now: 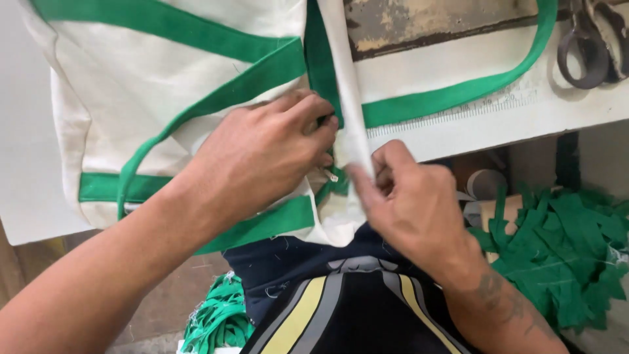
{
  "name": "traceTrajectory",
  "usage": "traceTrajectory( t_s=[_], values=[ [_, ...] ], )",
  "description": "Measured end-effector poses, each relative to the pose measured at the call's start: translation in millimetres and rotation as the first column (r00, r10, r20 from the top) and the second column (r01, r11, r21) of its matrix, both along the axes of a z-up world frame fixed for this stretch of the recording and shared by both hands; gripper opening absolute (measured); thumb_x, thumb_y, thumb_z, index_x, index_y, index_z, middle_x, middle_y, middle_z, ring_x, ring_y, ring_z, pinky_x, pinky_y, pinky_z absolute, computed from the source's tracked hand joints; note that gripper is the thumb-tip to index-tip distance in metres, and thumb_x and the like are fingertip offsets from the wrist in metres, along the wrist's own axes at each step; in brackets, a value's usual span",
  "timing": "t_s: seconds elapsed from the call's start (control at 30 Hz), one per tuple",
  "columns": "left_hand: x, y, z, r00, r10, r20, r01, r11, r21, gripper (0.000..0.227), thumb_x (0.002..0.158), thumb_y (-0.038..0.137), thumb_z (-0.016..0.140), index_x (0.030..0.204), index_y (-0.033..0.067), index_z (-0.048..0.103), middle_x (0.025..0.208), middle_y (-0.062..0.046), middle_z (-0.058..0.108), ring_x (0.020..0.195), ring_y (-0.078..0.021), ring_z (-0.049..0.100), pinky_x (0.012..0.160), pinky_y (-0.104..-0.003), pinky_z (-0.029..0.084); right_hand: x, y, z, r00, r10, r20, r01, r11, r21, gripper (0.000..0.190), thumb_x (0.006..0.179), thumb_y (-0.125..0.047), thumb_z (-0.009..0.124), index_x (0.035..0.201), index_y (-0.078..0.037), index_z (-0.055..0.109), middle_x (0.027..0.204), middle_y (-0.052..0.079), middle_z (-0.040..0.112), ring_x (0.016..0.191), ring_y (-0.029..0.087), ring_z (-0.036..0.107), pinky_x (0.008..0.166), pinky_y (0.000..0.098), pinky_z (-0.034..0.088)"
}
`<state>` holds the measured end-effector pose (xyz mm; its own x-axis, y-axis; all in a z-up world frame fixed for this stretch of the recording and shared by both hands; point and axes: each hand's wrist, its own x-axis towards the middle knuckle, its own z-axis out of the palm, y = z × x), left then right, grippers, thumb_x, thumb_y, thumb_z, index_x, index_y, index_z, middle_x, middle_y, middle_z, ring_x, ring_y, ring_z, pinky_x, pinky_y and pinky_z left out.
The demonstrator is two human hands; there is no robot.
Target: Attaching green handles and hemming the top edge of a white canvas bag using an industrial sewing machine, followed by trimming excess threads with scissors.
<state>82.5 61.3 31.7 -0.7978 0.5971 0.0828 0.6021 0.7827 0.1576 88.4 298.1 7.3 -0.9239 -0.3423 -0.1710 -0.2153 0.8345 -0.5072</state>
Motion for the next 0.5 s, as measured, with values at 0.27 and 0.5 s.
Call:
traceTrajectory(
  t_s=[0.27, 0.5],
  values=[
    [-6, 1, 11, 0.978, 0.067, 0.198, -0.042, 0.991, -0.129, 0.048, 0.094, 0.015, 0.072, 0.141, 0.0073, 0.068, 0.137, -0.012, 0.064, 0.119, -0.0322, 0.067, 0.064, -0.05, 0.071, 1, 6, 4, 0.978, -0.175, 0.116, 0.201, 0.941, -0.271, 0.036, 0.108, -0.027, 0.076, 0.08, -0.009, 0.062, 0.052, -0.005, 0.052, 0.051, 0.005, 0.038, 0.048, 0.0288, 0.034],
    [8, 8, -6, 0.995, 0.08, -0.052, -0.08, 0.997, -0.005, 0.014, 0.104, 0.02, 0.071, 0.109, 0.0077, 0.074, 0.111, -0.012, 0.067, 0.101, -0.0323, 0.072, 0.068, -0.046, 0.068, 28, -2, -26, 0.839, 0.125, -0.53, -0.232, 0.963, -0.14, 0.028, 0.107, -0.018, 0.077, 0.086, -0.009, 0.06, 0.072, 0.004, 0.051, 0.053, 0.021, 0.046, 0.045, 0.0422, 0.041]
  ],
)
